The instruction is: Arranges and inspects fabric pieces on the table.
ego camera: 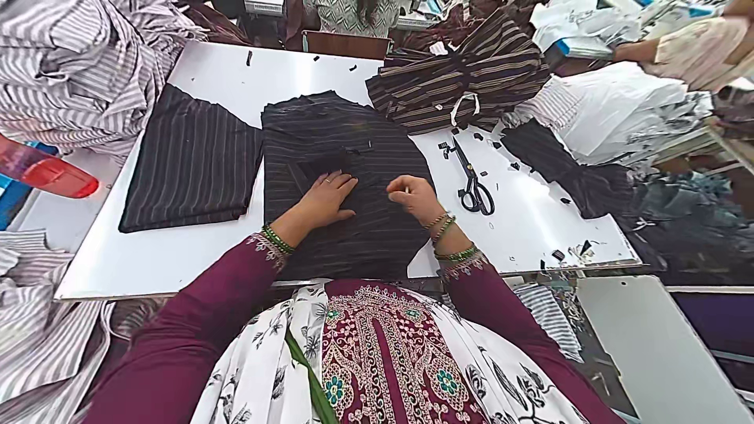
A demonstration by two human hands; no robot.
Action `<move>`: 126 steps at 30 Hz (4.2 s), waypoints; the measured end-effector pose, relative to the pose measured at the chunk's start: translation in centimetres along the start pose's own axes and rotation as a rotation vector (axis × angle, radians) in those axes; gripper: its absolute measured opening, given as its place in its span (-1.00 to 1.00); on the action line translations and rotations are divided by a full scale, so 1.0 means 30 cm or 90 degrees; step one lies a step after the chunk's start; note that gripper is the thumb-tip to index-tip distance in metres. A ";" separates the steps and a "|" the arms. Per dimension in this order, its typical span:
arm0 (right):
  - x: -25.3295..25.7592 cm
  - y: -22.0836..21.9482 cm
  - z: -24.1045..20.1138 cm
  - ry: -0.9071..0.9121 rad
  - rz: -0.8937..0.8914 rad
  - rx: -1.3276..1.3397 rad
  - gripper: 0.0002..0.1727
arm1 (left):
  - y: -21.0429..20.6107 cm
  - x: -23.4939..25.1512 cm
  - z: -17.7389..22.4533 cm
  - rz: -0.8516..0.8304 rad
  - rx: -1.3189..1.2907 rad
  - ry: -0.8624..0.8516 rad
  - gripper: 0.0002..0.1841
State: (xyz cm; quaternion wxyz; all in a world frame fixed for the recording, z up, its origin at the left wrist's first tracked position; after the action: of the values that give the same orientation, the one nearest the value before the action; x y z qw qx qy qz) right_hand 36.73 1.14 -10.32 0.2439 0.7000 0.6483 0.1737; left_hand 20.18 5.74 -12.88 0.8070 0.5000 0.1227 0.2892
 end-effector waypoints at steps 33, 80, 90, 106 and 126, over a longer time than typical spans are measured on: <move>0.091 -0.012 -0.031 0.069 0.050 -0.211 -0.76 | -0.010 0.022 -0.028 0.150 -0.085 0.113 -0.53; 0.088 -0.115 0.020 0.054 -0.042 -0.253 -0.75 | 0.053 -0.188 -0.309 0.496 -0.932 0.404 -0.55; 0.090 -0.113 0.026 0.058 -0.041 -0.248 -0.76 | 0.067 -0.068 -0.144 0.272 -0.491 0.113 -0.80; 0.077 -0.118 0.022 0.064 -0.043 -0.324 -0.67 | -0.028 0.030 0.027 0.138 -0.053 0.084 -0.68; 0.082 -0.118 0.031 0.017 -0.063 -0.377 -0.66 | -0.127 -0.011 0.063 -0.098 -0.037 0.016 -0.30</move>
State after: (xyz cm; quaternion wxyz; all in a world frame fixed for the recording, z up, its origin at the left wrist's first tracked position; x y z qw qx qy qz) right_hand 34.59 3.61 -13.27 0.4372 0.5639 0.6057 0.3522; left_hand 22.15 2.89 -15.36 0.8394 0.4619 0.1626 0.2358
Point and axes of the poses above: each hand's wrist, its own x-axis towards the middle knuckle, its own y-axis out of the back of the hand, z = x × y, the point moved 10 cm from there along x, towards the middle knuckle, and after that the axes turned 6 degrees about -x, right-handed, at the moved point
